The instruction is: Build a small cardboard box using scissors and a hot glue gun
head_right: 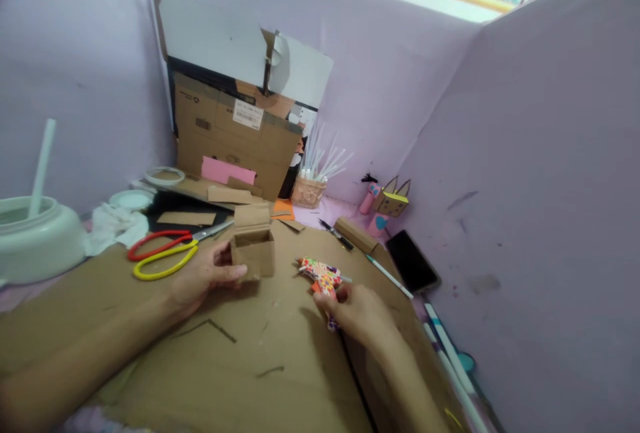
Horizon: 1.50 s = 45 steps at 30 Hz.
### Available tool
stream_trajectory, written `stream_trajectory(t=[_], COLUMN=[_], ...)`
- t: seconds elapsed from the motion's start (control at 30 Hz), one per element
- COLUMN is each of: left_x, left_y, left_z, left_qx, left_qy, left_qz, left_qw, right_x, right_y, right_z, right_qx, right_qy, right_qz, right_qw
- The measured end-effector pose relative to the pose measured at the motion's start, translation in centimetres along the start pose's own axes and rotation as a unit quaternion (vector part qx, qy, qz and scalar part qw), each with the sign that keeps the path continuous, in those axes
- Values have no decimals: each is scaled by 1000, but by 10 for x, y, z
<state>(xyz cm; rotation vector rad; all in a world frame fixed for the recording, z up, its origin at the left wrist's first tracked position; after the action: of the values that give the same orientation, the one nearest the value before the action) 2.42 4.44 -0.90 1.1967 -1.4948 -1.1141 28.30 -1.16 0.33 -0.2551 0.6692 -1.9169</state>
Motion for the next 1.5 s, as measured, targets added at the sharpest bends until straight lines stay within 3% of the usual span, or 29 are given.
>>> stream_trajectory(t=[0.13,0.27,0.37,0.47,0.5,0.57,0.7,0.87,0.97,1.07,1.17,1.2,1.27,1.33,1.4,1.43,1.47,1.5], left_x=[0,-2,-4,-7,-8,-10,-13,-14,-13,-11,-9,-8,-7,-7,-6,-5,-5,-4], left_y=[-2,1,8,13,15,18,17,16,18,21,22,23,23,23,25,27,30,33], left_z=[2,6,12,22,25,28,30,31,35,35,30,29,27,27,29,31,34,37], left_qx=[1,17,49,69,70,72,74,57,58,57,59,59,60,60,59,57,54,50], left_qy=[4,16,45,95,109,128,132,128,142,143,130,126,119,119,127,132,138,143], left_qz=[-10,-42,-71,-94,-103,-119,-119,-130,-134,-142,-151,-155,-163,-166,-169,-171,-172,-172], left_qw=[1000,999,995,989,986,982,981,982,979,978,978,978,978,977,976,975,974,973], right_x=[-3,1,1,1,3,6,-4,-28,3,69,124,134,140,139,142,146,152,155], right_y=[3,12,18,24,26,28,15,-13,-14,1,28,33,31,2,-48,-75,-98,-112], right_z=[-20,-21,-17,-13,-13,-18,-30,-33,-24,-22,-47,-58,-73,-82,-89,-89,-86,-80], right_qx=[-55,-181,-336,-457,-447,-370,-222,-78,-27,-30,-2,23,62,63,7,-51,-116,-164], right_qy=[3,-4,27,115,141,156,124,117,141,160,90,58,52,25,-88,-158,-234,-270], right_qz=[-38,-86,-101,-81,-68,-50,-10,34,46,135,209,226,205,189,257,322,391,441], right_qw=[998,980,936,878,881,914,967,989,989,977,974,972,975,980,962,932,883,840])
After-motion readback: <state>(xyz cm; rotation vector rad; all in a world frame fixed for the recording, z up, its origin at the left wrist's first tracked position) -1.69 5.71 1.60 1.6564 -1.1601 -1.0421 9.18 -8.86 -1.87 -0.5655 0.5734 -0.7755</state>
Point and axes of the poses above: each hand's wrist, its own x-axis away from the middle knuckle, its own z-axis out of the back of the hand, y = z × x, the point moved 5 cm from there along -x, towards the middle knuckle, and after that the axes turned 14 degrees about y, right-handed, at the moved point
